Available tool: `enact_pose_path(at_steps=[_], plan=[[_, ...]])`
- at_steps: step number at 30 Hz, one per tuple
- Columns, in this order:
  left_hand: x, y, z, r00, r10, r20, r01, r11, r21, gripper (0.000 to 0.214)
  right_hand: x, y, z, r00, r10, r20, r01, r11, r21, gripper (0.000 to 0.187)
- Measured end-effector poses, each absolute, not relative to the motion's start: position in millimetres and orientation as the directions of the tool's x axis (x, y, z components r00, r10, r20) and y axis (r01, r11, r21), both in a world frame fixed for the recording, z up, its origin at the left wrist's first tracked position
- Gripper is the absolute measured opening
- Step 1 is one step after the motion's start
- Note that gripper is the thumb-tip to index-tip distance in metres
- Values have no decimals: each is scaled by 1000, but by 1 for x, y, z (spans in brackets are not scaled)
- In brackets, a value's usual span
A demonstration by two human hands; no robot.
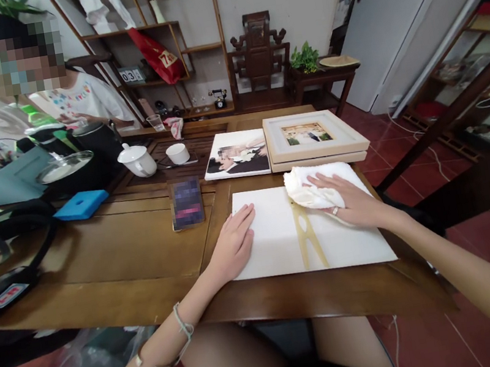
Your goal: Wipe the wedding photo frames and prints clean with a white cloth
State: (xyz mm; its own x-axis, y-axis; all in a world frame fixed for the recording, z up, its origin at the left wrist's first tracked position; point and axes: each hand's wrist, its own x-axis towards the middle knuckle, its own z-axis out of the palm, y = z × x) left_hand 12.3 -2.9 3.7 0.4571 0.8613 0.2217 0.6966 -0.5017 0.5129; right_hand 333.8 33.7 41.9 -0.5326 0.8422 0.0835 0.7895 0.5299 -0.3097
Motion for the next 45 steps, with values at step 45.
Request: enact_pose_path(at_steps=[45], plan=[[13, -1, 3, 459, 862, 214, 704, -500, 504, 49, 306, 9, 44, -414, 904, 108, 801, 418, -428, 65]])
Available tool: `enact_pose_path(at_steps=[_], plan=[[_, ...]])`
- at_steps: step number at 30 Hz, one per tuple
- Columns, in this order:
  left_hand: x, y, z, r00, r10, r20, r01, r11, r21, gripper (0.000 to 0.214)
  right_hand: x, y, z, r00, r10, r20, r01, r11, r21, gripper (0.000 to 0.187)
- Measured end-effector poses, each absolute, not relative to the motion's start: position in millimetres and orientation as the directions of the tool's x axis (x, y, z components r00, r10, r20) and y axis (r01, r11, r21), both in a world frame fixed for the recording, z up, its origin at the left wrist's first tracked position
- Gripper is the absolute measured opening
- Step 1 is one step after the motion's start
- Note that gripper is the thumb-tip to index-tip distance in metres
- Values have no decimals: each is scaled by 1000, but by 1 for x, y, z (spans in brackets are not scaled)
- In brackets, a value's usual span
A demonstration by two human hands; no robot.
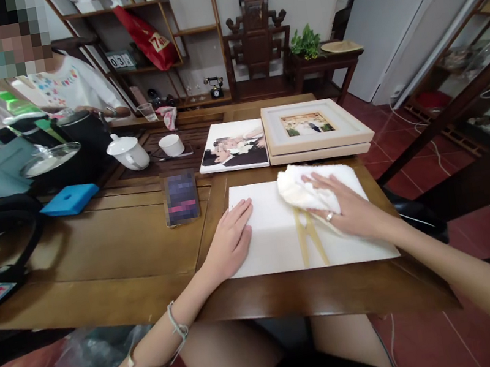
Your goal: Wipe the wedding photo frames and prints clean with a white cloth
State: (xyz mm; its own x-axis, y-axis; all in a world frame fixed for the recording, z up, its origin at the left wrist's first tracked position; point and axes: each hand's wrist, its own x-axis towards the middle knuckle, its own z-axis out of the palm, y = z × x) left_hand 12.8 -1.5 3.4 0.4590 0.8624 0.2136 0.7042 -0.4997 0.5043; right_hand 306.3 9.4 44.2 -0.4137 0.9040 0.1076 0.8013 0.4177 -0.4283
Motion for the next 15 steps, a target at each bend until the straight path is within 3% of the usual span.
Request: enact_pose_path(at_steps=[4, 9, 13, 15], plan=[[13, -2, 4, 463, 860, 217, 700, -505, 506, 49, 323, 24, 45, -335, 938, 93, 890, 348, -295, 67], [14, -3, 3, 456, 863, 216, 702, -499, 508, 49, 332, -41, 61, -446, 895, -10, 882, 437, -176, 67], [14, -3, 2, 456, 863, 219, 700, -500, 510, 49, 337, -98, 70, -590, 807, -34, 799, 577, -168, 87], [14, -3, 3, 456, 863, 218, 700, -498, 512, 49, 339, -101, 71, -606, 794, -48, 786, 590, -184, 87]])
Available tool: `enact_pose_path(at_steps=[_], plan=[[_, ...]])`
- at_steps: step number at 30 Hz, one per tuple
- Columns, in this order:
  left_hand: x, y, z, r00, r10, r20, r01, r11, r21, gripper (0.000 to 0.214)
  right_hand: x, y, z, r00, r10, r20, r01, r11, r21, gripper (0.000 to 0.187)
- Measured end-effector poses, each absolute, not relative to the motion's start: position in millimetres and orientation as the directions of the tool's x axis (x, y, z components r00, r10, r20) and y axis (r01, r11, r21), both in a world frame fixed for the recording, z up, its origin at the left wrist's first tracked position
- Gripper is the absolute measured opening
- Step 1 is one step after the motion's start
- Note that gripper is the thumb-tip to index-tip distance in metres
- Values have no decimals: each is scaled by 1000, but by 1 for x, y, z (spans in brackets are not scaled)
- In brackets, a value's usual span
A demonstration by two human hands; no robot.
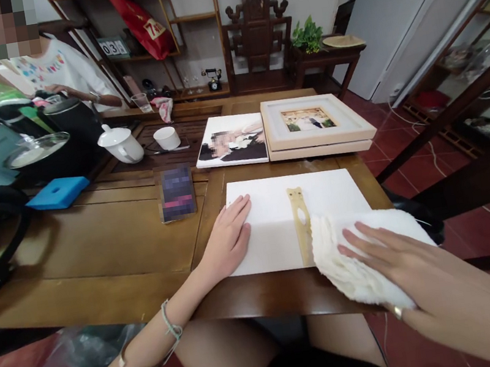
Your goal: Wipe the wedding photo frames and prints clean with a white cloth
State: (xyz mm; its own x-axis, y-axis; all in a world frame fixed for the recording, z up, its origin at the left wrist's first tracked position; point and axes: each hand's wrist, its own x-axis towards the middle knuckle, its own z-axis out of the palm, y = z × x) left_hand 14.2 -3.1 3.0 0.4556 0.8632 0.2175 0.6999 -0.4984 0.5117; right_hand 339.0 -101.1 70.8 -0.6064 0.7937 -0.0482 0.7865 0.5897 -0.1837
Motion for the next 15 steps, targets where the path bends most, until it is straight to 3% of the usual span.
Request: enact_pose_path(at_steps=[5, 9, 15], plan=[[14, -3, 4, 450, 863, 228, 692, -499, 521, 49, 337, -35, 62, -543, 835, -92, 827, 512, -234, 75], [13, -3, 4, 455, 863, 221, 698, -500, 513, 49, 335, 23, 50, -537, 843, -17, 823, 520, -229, 72], [13, -3, 3, 459, 860, 225, 695, -505, 511, 49, 331, 11, 57, -425, 905, 2, 882, 415, -224, 72]])
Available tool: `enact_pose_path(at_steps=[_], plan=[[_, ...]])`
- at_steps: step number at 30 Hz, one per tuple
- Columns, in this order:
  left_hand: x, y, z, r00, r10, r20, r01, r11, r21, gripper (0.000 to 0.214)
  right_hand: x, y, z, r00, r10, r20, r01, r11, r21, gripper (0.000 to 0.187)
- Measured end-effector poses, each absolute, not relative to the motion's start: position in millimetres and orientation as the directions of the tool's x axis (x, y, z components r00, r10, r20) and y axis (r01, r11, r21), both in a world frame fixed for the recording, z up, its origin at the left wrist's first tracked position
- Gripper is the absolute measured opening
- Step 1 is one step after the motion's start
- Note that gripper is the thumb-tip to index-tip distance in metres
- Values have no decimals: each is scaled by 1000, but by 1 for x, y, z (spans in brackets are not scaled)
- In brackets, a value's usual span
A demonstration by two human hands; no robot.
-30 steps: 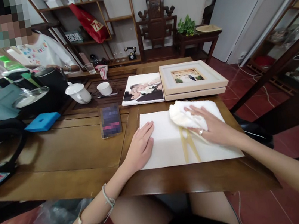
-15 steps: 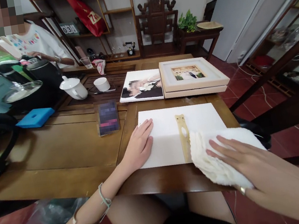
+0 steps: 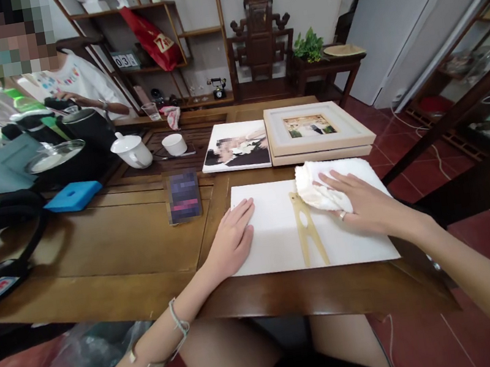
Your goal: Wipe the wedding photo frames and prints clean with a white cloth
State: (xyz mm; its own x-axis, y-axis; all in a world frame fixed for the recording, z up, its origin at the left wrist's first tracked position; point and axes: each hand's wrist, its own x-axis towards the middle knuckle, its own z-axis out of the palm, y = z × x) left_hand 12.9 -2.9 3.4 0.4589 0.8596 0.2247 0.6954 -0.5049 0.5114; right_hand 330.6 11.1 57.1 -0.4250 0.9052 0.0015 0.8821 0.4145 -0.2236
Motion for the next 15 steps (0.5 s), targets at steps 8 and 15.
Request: enact_pose_path(at_steps=[8, 15], plan=[[14, -3, 3, 453, 863, 222, 705, -499, 504, 49, 347, -96, 79, -599, 794, -102, 787, 559, -262, 93], [13, -2, 2, 454, 862, 224, 705, -502, 501, 49, 327, -29, 61, -557, 830, -32, 777, 508, -372, 67]])
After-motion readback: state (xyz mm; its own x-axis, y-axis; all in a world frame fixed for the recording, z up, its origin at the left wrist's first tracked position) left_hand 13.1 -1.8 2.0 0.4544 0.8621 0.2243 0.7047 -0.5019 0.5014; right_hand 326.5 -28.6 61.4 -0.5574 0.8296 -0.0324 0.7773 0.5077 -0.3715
